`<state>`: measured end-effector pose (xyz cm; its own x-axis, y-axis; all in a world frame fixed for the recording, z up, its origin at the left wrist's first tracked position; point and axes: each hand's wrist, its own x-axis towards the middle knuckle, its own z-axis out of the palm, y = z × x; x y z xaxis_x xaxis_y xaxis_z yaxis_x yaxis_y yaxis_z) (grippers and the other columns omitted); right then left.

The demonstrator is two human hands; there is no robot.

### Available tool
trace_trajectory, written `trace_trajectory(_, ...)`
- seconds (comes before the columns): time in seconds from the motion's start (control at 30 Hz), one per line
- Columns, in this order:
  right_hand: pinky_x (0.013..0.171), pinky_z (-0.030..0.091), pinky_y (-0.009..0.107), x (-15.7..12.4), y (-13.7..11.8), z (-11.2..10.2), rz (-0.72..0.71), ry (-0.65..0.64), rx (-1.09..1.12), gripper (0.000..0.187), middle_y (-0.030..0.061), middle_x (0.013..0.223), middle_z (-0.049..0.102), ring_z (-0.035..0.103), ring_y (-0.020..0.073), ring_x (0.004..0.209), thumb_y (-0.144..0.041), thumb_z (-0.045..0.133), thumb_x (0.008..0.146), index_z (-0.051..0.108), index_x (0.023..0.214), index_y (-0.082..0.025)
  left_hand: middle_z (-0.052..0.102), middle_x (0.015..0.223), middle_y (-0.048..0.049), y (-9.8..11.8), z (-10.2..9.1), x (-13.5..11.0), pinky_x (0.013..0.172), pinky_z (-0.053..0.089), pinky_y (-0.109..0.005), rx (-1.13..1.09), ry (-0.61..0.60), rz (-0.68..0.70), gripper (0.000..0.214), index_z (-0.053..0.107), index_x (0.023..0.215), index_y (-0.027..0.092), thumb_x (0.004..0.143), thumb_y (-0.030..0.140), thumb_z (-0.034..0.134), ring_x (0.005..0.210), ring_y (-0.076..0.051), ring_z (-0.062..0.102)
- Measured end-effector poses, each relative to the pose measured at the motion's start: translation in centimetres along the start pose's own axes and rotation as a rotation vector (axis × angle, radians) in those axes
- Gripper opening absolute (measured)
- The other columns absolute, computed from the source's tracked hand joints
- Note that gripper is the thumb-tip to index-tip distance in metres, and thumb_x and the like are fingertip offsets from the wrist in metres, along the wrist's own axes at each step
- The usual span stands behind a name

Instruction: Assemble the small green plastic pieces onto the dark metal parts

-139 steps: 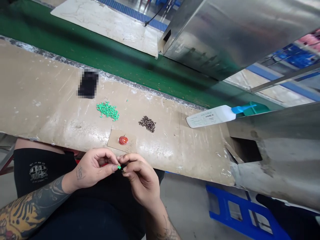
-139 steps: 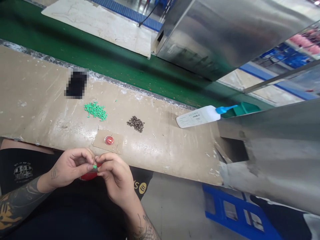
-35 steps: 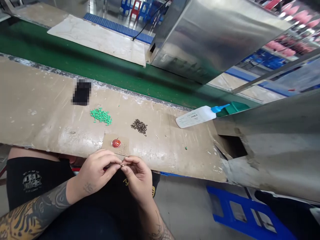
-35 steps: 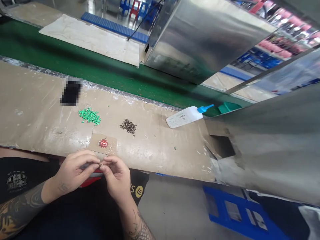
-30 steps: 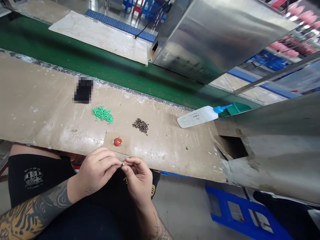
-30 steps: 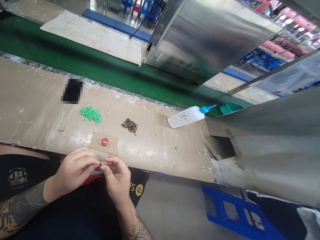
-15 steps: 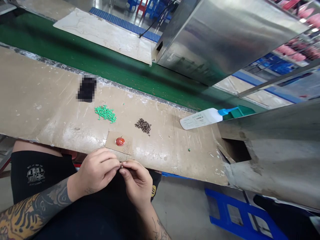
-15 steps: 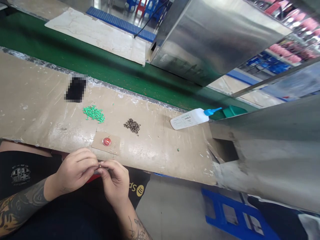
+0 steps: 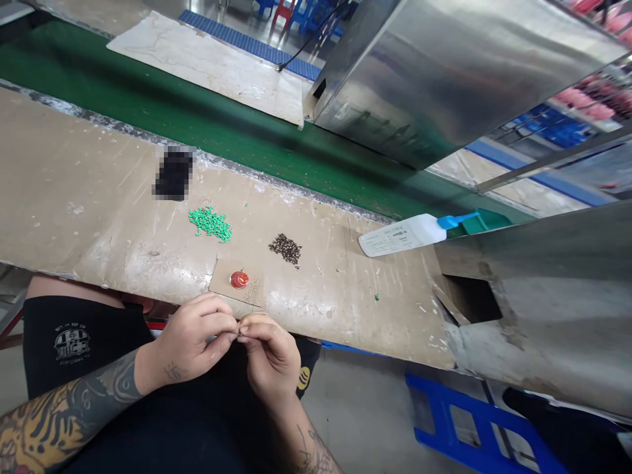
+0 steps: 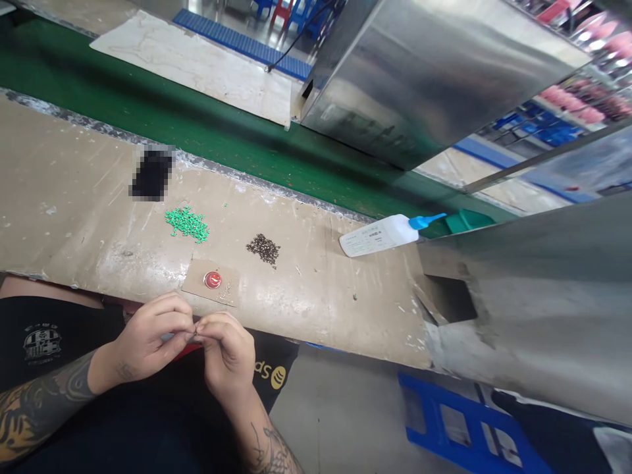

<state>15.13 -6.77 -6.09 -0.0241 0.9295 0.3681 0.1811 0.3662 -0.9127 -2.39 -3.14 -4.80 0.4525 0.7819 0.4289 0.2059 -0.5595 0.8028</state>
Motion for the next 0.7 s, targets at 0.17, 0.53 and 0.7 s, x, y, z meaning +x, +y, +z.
trace_trajectory(0.17,0.078,0.059,0.035,-0.7,0.6,0.7,0.077,0.105,0.037,0.018,0.0026,0.090,0.071,0.069,0.0199,0.088,-0.011,0.062,0.094,0.070,0.094,-0.027,0.067,0.084,-0.0035,-0.3,0.9,-0.2,0.075,0.051,-0.029,0.010,0.092,0.012,0.012,0.066,0.090,0.019,0.095,0.013,0.058,0.079,-0.017,0.061)
trace_trajectory(0.53,0.078,0.054,0.036,4.1,3.8,-3.1,0.022,-0.053,-0.546,0.017,0.0052,0.094,0.063,0.063,0.0210,0.089,-0.013,0.057,0.095,0.070,0.090,-0.023,0.070,0.107,-0.0142,-11.0,-5.5,6.4,0.090,0.049,-0.044,0.858,0.005,-0.450,0.019,0.073,0.104,0.015,0.095,0.025,0.059,0.104,-0.033,0.061)
trace_trajectory(0.7,0.080,0.052,0.038,5.9,4.3,-3.3,-0.023,-0.210,-0.744,0.020,0.0073,0.095,0.060,0.058,0.0232,0.092,-0.013,0.055,0.097,0.073,0.094,-0.021,0.070,0.099,-0.0132,-11.0,-5.0,6.5,0.087,0.049,-0.044,0.820,-0.024,-0.434,0.019,0.070,0.092,0.016,0.097,0.021,0.052,0.098,-0.033,0.062)
